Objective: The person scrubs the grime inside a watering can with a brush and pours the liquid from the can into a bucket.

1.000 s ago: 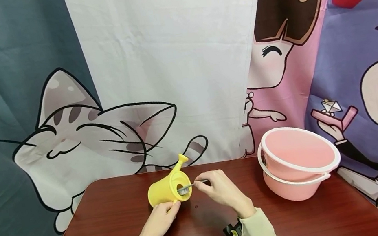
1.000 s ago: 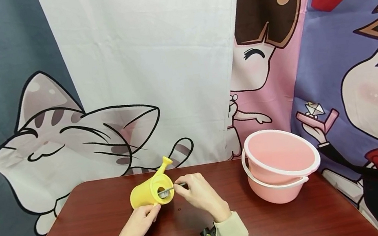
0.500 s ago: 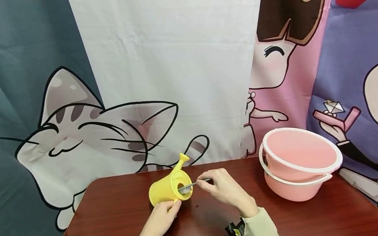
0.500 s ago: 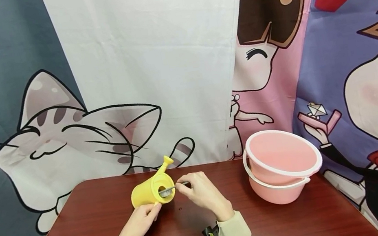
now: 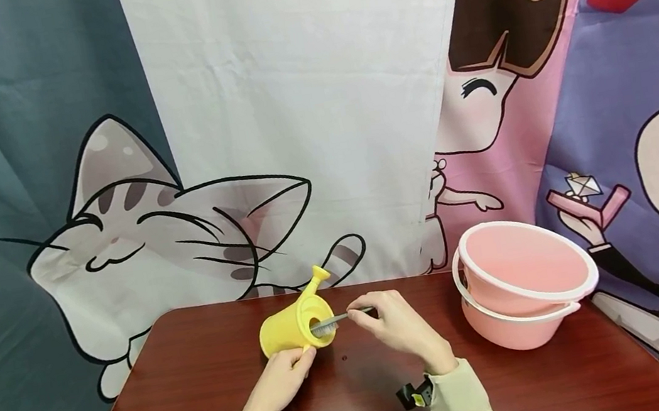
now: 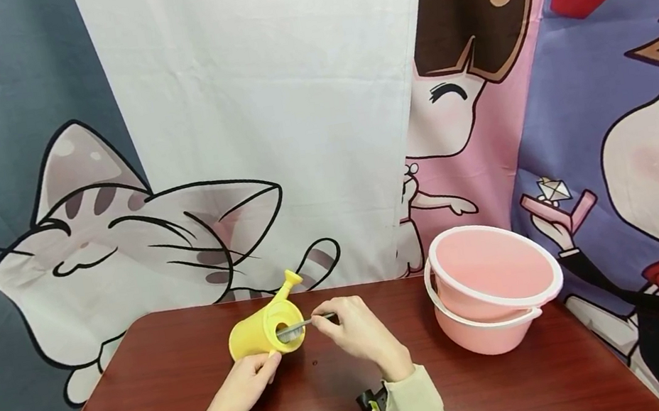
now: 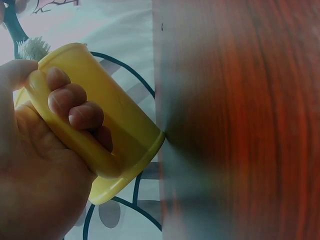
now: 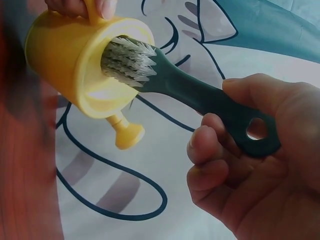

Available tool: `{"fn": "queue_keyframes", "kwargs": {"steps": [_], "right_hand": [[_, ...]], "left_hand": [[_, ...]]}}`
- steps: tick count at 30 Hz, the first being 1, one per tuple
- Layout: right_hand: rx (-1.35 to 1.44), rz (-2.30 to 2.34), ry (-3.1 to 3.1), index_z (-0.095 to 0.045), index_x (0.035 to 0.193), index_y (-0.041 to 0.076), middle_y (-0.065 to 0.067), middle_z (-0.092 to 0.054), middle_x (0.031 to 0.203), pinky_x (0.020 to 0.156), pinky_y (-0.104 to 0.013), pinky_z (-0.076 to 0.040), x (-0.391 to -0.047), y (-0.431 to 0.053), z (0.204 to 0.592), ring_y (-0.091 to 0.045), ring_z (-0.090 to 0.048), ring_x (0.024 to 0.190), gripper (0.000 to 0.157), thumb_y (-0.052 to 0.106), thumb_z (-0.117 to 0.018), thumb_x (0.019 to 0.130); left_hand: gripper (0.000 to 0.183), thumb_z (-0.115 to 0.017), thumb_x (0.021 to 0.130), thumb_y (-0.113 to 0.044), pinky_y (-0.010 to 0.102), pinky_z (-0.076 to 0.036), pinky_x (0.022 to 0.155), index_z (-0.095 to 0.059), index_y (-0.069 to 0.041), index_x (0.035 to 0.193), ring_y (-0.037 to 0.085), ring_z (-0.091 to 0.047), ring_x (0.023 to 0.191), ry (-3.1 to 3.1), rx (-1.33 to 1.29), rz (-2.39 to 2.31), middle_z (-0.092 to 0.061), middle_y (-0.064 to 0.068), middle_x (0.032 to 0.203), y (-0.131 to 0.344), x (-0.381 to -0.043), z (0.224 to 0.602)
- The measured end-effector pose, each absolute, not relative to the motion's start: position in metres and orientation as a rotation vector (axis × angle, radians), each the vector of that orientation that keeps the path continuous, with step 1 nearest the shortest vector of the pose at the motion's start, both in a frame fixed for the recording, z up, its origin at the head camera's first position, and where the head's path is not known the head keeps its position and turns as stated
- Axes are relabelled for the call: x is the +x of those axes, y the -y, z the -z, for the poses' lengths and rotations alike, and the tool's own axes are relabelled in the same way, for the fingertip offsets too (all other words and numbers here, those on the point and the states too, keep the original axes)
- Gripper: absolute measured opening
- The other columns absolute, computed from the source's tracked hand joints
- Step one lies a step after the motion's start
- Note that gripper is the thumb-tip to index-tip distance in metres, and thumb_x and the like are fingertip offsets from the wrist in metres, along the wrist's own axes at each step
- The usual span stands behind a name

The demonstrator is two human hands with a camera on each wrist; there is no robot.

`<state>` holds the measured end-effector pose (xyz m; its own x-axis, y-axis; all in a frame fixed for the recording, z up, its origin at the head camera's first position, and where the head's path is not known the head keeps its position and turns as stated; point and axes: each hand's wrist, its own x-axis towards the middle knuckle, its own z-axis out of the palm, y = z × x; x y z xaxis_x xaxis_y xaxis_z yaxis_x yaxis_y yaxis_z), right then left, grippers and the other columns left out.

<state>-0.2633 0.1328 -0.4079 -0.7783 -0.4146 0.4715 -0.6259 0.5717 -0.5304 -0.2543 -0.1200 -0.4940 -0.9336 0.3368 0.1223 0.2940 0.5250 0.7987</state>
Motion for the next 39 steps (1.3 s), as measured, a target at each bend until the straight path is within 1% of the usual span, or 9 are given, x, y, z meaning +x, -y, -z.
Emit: {"fn": "queue_keyframes", "kwargs": {"steps": [8, 13, 17, 21, 24, 28, 31, 34, 39], "right_hand": [[0.851, -1.058, 2.531, -0.075, 0.099, 0.016, 0.016, -0.067, 0.092, 0.076, -0.028, -0.050, -0.264, -0.141, 0.408, -0.002, -0.061, 0.086, 0.010, 0.020, -0.068, 0.093], [0.878, -1.086, 2.512, -0.074, 0.100, 0.016, 0.015, -0.067, 0.092, 0.074, -0.028, -0.050, -0.265, -0.144, 0.409, -0.004, -0.061, 0.084, 0.010, 0.020, -0.067, 0.094], [0.877, -1.119, 2.513, -0.074, 0.100, 0.017, 0.014, -0.067, 0.091, 0.069, -0.027, -0.050, -0.265, -0.148, 0.408, -0.006, -0.060, 0.079, 0.010, 0.020, -0.067, 0.094], [0.857, -1.181, 2.544, -0.074, 0.102, 0.018, 0.013, -0.066, 0.086, 0.059, -0.027, -0.050, -0.265, -0.152, 0.407, -0.006, -0.057, 0.062, 0.010, 0.020, -0.066, 0.095], [0.852, -1.218, 2.555, -0.074, 0.102, 0.017, 0.010, -0.063, 0.080, 0.054, -0.027, -0.049, -0.264, -0.154, 0.406, -0.006, -0.054, 0.053, 0.011, 0.020, -0.066, 0.095], [0.865, -1.226, 2.555, -0.074, 0.102, 0.015, 0.009, -0.062, 0.076, 0.054, -0.027, -0.048, -0.265, -0.156, 0.406, -0.007, -0.053, 0.052, 0.012, 0.021, -0.065, 0.096], [0.860, -1.226, 2.563, -0.074, 0.101, 0.017, 0.009, -0.061, 0.074, 0.054, -0.027, -0.048, -0.266, -0.158, 0.405, -0.006, -0.052, 0.052, 0.012, 0.022, -0.065, 0.096], [0.846, -1.235, 2.559, -0.073, 0.101, 0.019, 0.007, -0.058, 0.068, 0.053, -0.027, -0.047, -0.266, -0.161, 0.405, -0.007, -0.051, 0.052, 0.011, 0.024, -0.065, 0.096], [0.843, -1.274, 2.538, -0.074, 0.102, 0.014, 0.002, -0.054, 0.061, 0.051, -0.026, -0.044, -0.266, -0.165, 0.404, -0.008, -0.049, 0.052, 0.018, 0.028, -0.063, 0.097]], "left_hand": [[0.048, -0.046, 0.103, -0.043, 0.023, -0.033, 0.049, -0.048, -0.016, 0.063, 0.005, -0.035, 0.048, -2.717, 0.574, -1.395, -0.039, -0.010, 0.054, 0.120, -0.254, 0.493], [0.049, -0.046, 0.103, -0.044, 0.022, -0.032, 0.048, -0.048, -0.016, 0.062, 0.005, -0.034, 0.048, -2.722, 0.583, -1.399, -0.038, -0.010, 0.053, 0.121, -0.254, 0.494], [0.050, -0.046, 0.103, -0.044, 0.022, -0.032, 0.049, -0.049, -0.016, 0.062, 0.005, -0.034, 0.048, -2.727, 0.585, -1.400, -0.039, -0.010, 0.053, 0.120, -0.254, 0.494], [0.049, -0.046, 0.103, -0.045, 0.022, -0.033, 0.049, -0.049, -0.017, 0.062, 0.004, -0.035, 0.048, -2.729, 0.581, -1.396, -0.039, -0.011, 0.053, 0.120, -0.254, 0.494], [0.050, -0.046, 0.103, -0.045, 0.022, -0.033, 0.049, -0.049, -0.017, 0.062, 0.004, -0.034, 0.048, -2.730, 0.587, -1.400, -0.040, -0.010, 0.053, 0.120, -0.255, 0.494], [0.050, -0.046, 0.102, -0.046, 0.022, -0.033, 0.049, -0.050, -0.017, 0.062, 0.004, -0.034, 0.047, -2.725, 0.581, -1.403, -0.039, -0.010, 0.053, 0.120, -0.255, 0.494], [0.050, -0.046, 0.103, -0.046, 0.022, -0.033, 0.049, -0.050, -0.016, 0.062, 0.005, -0.034, 0.047, -2.727, 0.579, -1.403, -0.040, -0.010, 0.053, 0.120, -0.255, 0.494], [0.049, -0.046, 0.103, -0.045, 0.023, -0.033, 0.049, -0.050, -0.016, 0.062, 0.005, -0.034, 0.048, -2.740, 0.581, -1.410, -0.040, -0.010, 0.054, 0.120, -0.255, 0.495], [0.048, -0.048, 0.103, -0.042, 0.023, -0.032, 0.049, -0.049, -0.017, 0.061, 0.004, -0.034, 0.048, -2.756, 0.593, -1.435, -0.040, -0.010, 0.054, 0.120, -0.255, 0.494]]}}
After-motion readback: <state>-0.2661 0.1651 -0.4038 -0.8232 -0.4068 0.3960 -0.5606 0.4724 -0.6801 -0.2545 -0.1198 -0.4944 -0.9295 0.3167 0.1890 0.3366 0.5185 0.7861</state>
